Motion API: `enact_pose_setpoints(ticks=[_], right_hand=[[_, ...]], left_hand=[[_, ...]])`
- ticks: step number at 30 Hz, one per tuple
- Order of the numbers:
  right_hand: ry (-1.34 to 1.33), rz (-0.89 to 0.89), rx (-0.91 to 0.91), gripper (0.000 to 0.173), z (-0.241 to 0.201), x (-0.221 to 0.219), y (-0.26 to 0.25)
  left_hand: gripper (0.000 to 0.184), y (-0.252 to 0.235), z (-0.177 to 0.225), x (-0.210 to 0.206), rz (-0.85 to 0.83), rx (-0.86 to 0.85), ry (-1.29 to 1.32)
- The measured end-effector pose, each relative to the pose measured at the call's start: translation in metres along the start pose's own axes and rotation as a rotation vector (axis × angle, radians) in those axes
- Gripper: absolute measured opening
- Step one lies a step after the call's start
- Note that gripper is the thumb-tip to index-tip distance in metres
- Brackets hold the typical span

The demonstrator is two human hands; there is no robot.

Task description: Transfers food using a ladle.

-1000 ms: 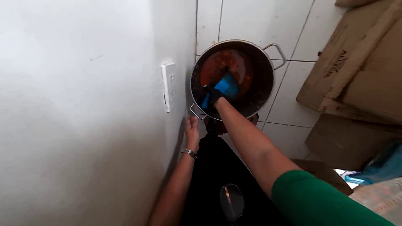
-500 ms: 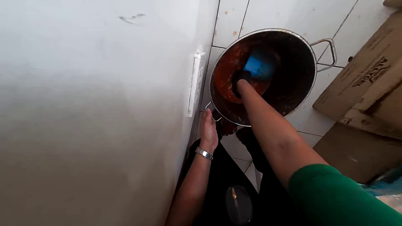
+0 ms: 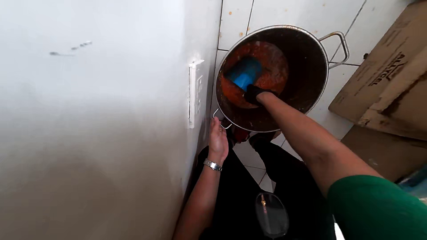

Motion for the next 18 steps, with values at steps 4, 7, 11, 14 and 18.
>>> enact_pose_setpoints(ticks=[4,7,11,14,18], right_hand=[[0.130,0.132,-0.112,0.043,-0.009,0.022,0.013],[0.053,0.294,-0.145,0.050,-0.018,0.006,0.009],[0.056,0.277,-0.133,0.047,-0.004,-0.025,-0.001],[0.070,0.186,-0.125,0.051,0.001,-0.031,0.007],[0.106,0.092,-0.063,0.048,0.012,-0.023,0.021]], left_hand=[[0.048,0.000,0.000,0.000,-0.013,-0.009,-0.005],[0.050,0.001,0.000,0.000,-0.024,-0.009,0.000],[0.054,0.002,-0.001,0.000,-0.033,0.004,-0.008],[0.057,0.003,-0.002,0.000,-0.049,0.009,-0.008],[0.055,0.004,-0.002,-0.002,-0.060,0.000,-0.004]])
Point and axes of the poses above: each hand's wrist, its own y-axis away from the middle knuckle, its own x-axis out of the back of the hand, z = x × y, the point moved 5 cm from there along -y, towards the middle knuckle, and after that the axes turned 12 degrees about x, right-handed, at the moved point
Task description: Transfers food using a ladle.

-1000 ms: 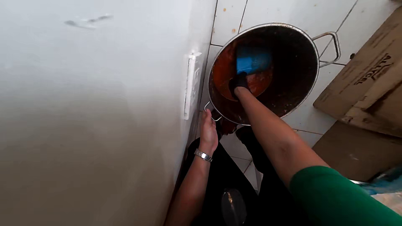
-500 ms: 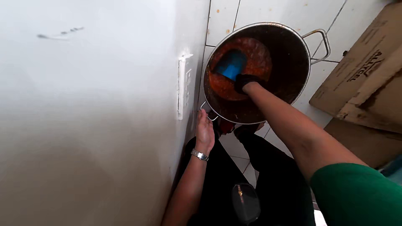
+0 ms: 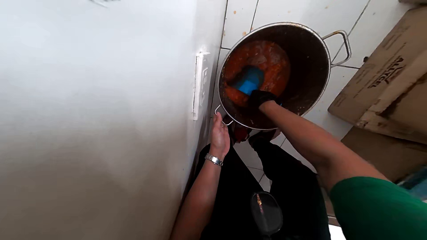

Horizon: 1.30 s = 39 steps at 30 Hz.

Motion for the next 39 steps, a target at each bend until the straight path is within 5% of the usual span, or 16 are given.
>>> enact_pose_setpoints(ticks=[9,13,24,32,39], right_hand=[[-0.041,-0.105,0.117,0.055,0.041,0.018,0.018],[-0.144,0.025,0.117,0.055,0.049,-0.003,-0.010],[-0.234,0.083,0.098,0.054,0.015,0.001,0.028],[-0.873,0.167,0.038,0.039,0.042,-0.019,0.006],[-0.969,0.167,-0.014,0.031,0.052,0.004,0.053]], left_hand=[[0.061,0.002,0.000,0.001,-0.068,-0.033,-0.094],[0.064,0.000,0.000,0.000,-0.066,-0.044,-0.089],[0.063,0.001,-0.002,-0.002,-0.116,-0.094,-0.154],[0.069,0.006,0.000,-0.001,-0.113,-0.056,-0.194],[0.069,0.004,0.000,0.005,-0.110,-0.050,-0.176]])
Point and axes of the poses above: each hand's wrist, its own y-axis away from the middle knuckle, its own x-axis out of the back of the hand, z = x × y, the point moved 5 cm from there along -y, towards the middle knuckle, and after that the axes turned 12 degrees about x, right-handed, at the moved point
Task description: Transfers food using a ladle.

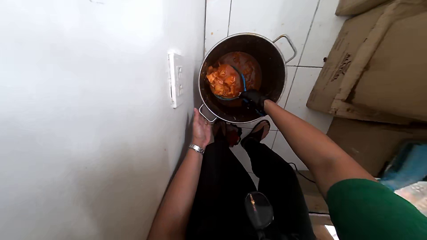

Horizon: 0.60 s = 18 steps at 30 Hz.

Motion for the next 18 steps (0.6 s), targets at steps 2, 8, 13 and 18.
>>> enact_pose_setpoints(ticks=[2,8,13,18], right_hand=[[-0.042,-0.004,0.009,0.030,0.002,0.010,0.020],[-0.075,0.062,0.090,0.043,0.020,0.021,0.086],[-0.209,0.084,0.240,0.051,0.003,0.018,0.164],[-0.316,0.067,0.360,0.050,-0.003,0.009,0.181]], left_hand=[[0.067,0.004,-0.003,0.003,0.091,0.007,-0.034],[0.048,0.069,0.015,-0.017,0.390,-0.182,-0.383],[0.034,0.139,0.054,-0.136,0.031,-0.569,-0.557],[0.025,0.215,0.064,-0.254,-0.407,-0.817,-0.667]])
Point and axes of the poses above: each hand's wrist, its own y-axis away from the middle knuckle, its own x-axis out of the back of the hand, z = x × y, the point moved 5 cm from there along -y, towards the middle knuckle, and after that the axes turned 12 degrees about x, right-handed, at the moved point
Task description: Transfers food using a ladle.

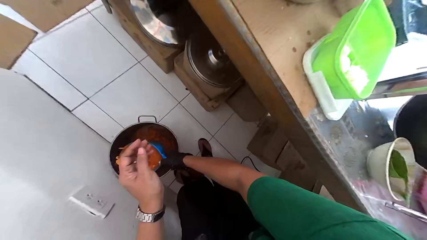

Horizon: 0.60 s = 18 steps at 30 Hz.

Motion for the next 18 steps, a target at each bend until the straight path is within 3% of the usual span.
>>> enact_pose_setpoints(ticks=[2,5,7,11,15,18], right_hand=[[0.018,0.037,0.089,0.048,-0.018,0.003,0.021],[0.232,0.006,-0.129,0.043,-0.091,0.013,0.086],[0.298,0.044,0.191,0.042,-0.073,0.011,0.073],[0.061,-0.001,-0.024,0.041,-0.028,-0.003,0.006],[-0.042,-0.042,-0.112,0.031,-0.027,-0.003,0.002],[-0.064,-0.067,-0.112,0.029,-0.011,-0.001,-0.008]], left_hand=[[0.025,0.007,0.025,-0.020,-0.064,-0.067,0.006],[0.022,0.031,0.046,-0.028,-0.076,-0.139,0.022],[0.020,0.046,0.044,-0.011,0.000,-0.204,0.018],[0.019,0.077,0.004,0.053,0.217,-0.140,0.002],[0.021,0.120,-0.053,0.110,0.446,0.084,-0.039],[0.020,0.152,-0.077,0.129,0.549,0.177,-0.068]])
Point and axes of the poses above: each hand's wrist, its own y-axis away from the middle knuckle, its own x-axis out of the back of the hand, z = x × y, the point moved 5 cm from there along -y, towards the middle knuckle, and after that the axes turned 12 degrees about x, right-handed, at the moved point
